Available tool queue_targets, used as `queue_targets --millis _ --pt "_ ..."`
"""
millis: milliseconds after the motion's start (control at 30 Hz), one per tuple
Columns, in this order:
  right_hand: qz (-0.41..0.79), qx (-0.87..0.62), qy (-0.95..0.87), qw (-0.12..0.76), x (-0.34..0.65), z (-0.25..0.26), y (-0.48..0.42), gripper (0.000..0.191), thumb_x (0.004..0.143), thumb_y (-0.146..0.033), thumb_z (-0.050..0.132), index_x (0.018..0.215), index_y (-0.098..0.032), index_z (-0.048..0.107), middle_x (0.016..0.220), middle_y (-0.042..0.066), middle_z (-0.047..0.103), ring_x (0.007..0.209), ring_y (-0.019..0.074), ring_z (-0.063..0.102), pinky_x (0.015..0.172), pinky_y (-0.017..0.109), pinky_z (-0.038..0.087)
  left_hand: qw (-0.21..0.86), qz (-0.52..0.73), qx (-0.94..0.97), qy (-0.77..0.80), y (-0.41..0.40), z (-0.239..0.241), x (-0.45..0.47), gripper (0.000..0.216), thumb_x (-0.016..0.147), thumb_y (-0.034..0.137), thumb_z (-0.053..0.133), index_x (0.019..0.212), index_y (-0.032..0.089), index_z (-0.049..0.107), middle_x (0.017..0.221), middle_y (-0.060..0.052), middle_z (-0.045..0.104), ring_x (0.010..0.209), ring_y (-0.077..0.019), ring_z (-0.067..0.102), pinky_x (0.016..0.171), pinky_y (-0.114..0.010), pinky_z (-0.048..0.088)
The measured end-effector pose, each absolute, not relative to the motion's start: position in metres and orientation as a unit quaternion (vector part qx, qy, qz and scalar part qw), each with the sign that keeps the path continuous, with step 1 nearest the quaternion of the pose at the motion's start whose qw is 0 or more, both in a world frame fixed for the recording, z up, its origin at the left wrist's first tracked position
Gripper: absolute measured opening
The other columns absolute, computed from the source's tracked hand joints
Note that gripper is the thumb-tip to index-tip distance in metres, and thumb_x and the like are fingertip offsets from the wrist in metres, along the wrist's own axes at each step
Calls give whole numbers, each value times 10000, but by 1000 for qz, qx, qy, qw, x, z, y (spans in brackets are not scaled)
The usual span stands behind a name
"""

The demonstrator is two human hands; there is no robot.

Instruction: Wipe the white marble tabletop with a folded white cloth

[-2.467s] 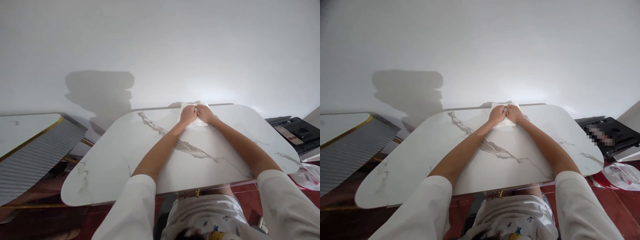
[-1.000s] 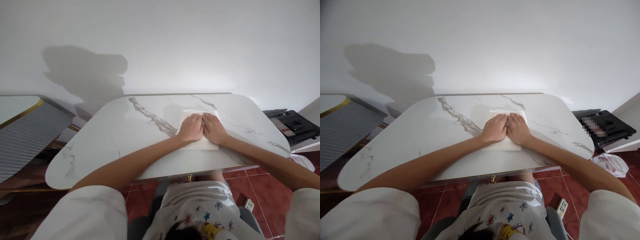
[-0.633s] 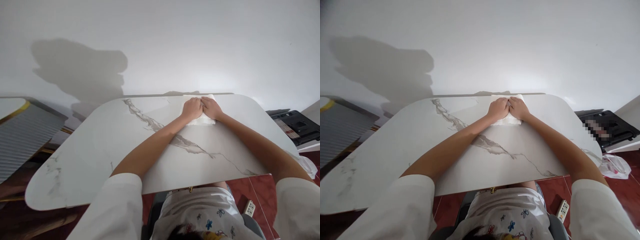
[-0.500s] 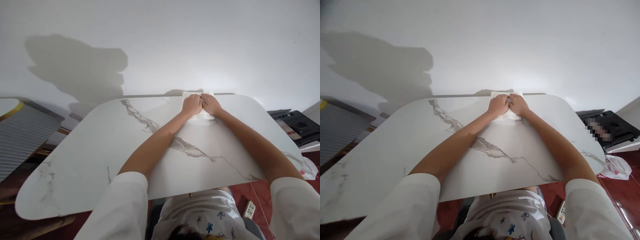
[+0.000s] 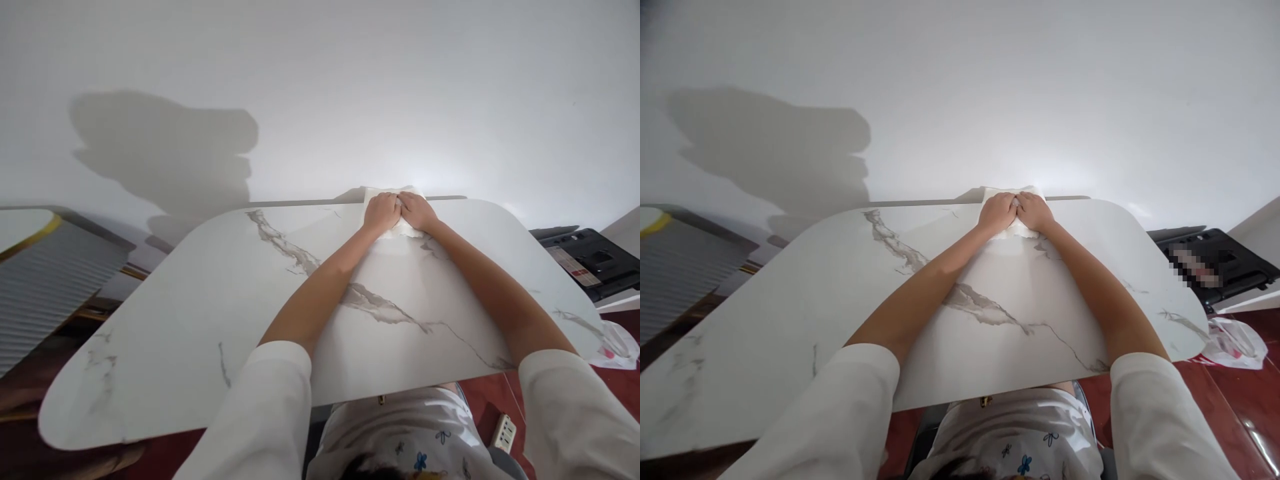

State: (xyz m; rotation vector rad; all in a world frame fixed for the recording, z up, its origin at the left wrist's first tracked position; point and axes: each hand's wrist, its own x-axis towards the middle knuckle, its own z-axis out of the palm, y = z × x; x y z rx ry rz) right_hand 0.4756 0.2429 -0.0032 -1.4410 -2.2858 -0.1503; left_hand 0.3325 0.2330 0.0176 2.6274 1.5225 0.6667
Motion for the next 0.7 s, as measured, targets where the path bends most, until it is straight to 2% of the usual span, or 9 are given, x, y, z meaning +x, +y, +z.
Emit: queue_targets --millis 233,467,700 --pt "-46 -547 -809 211 480 -5 201 456 902 -182 330 1271 -76 576 1379 168 569 1314 285 480 1124 443 342 10 221 856 468 194 16 336 321 920 132 345 1107 120 606 1178 -143 649 1172 -262 552 1022 -393 407" --pt "-35 -545 -813 202 477 -3 132 449 905 -194 351 1285 -96 569 1384 157 566 1313 277 483 1129 456 348 0 219 861 459 132 14 328 276 912 144 376 1065 128 605 1132 -140 647 1116 -269 568 981 -392 434" --pt "-50 -554 -808 195 460 -4 50 448 920 -197 359 1285 -36 563 1369 198 565 1319 287 477 1146 445 342 -1 209 875 436 64 12 311 277 894 150 407 1099 137 593 1147 -136 639 1127 -264 564 993 -391 443"
